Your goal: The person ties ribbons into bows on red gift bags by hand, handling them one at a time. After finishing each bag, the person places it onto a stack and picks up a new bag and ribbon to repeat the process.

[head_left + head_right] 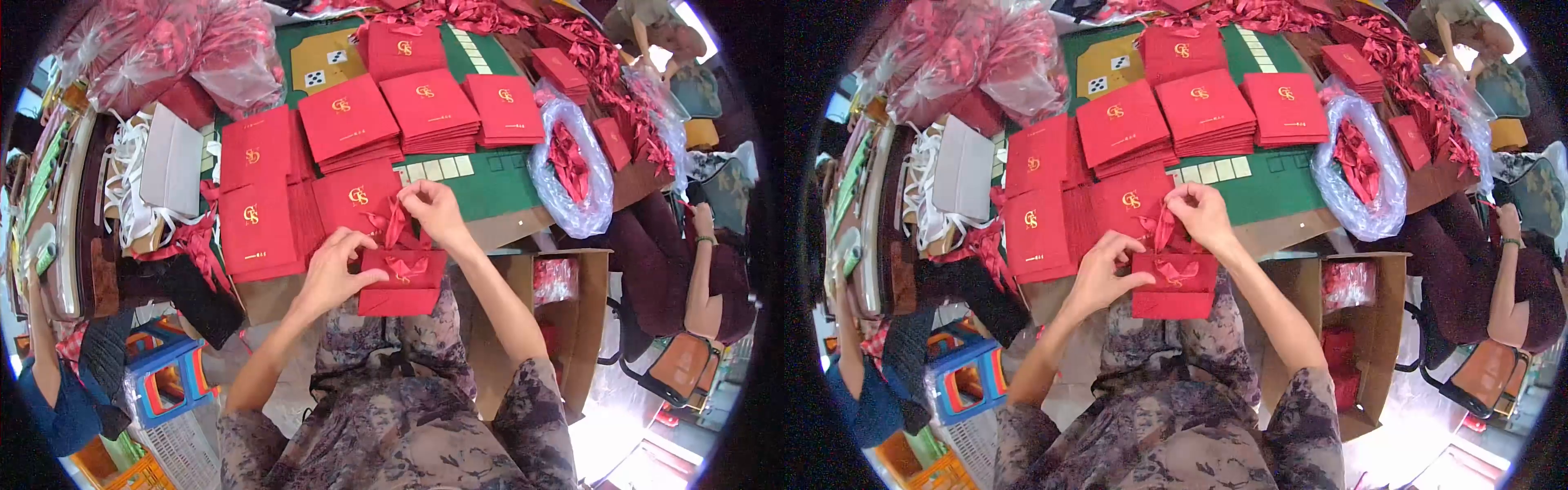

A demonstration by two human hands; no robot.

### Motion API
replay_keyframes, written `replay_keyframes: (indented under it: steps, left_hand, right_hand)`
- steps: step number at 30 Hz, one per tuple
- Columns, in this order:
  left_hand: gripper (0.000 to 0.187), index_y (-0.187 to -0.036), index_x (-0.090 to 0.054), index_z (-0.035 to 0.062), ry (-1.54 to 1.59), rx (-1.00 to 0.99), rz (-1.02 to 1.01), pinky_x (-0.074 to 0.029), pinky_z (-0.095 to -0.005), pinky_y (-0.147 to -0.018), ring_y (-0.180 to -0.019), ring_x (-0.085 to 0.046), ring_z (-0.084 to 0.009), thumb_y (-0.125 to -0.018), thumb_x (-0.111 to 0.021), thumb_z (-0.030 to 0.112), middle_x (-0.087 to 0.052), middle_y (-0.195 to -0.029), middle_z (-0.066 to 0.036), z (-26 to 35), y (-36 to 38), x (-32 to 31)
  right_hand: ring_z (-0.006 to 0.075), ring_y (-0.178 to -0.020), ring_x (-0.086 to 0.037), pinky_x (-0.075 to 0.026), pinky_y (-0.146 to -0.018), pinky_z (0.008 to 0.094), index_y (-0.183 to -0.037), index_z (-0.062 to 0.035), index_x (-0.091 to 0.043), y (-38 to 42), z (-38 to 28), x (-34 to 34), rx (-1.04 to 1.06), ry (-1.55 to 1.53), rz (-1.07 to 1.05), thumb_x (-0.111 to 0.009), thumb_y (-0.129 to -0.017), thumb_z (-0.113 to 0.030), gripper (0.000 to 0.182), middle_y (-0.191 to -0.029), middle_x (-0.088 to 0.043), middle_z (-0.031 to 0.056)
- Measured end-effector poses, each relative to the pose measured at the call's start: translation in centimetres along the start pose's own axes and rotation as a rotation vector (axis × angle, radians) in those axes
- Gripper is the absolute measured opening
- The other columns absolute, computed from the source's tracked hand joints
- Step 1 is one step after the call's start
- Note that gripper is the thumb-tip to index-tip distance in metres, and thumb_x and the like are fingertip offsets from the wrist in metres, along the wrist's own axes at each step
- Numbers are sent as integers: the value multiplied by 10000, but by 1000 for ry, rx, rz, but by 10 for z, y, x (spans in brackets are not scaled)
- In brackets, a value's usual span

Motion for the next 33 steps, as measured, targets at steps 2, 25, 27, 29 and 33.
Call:
replay_keyframes:
  steps: [2,25,27,29,33]
  left_hand:
    - [405,-1100,-679,71,14,10,80,-518,-348,-713,-769,-600,-204,-762,-841,223,-627,-897,-68,-5,-8,-5]
    - [196,-1040,-756,7,202,223,148,-517,-239,-643,-701,-636,-55,-905,-734,148,-746,-820,-47,-15,-47,-36]
    - [195,-1044,-755,1,282,218,138,-515,-234,-647,-717,-632,-49,-909,-730,140,-746,-838,-39,-21,-49,-39]
    - [193,-1048,-754,-4,364,210,119,-513,-228,-650,-732,-628,-43,-914,-726,132,-745,-856,-31,-28,-50,-47]
    - [204,-1020,-762,18,507,189,122,-513,-244,-624,-693,-643,-56,-888,-751,172,-754,-803,-58,-28,-48,-50]
  right_hand:
    - [79,-742,-620,-506,-697,246,-936,20,-700,8,-24,-2,-2,84,-42,-647,-925,-102,133,-805,-693,30]
    - [221,-711,-654,-509,-635,344,-869,-21,-676,38,-4,13,61,482,318,-754,-857,-194,190,-838,-661,105]
    - [206,-700,-644,-500,-628,331,-880,-17,-679,48,-14,6,117,407,287,-745,-860,-161,160,-836,-659,101]
    - [185,-666,-626,-488,-616,311,-918,-13,-686,59,-30,-2,184,385,247,-727,-867,-101,110,-822,-655,97]
    - [180,-673,-635,-494,-605,311,-961,-19,-682,63,-32,-9,199,405,243,-720,-867,-90,123,-828,-657,95]
Point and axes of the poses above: each hand's wrist, its own y-axis away from the middle knuckle, its own x-axis out of the back of the hand, z = x × y, the point moved 1 cm from there along -y, towards the middle knuckle
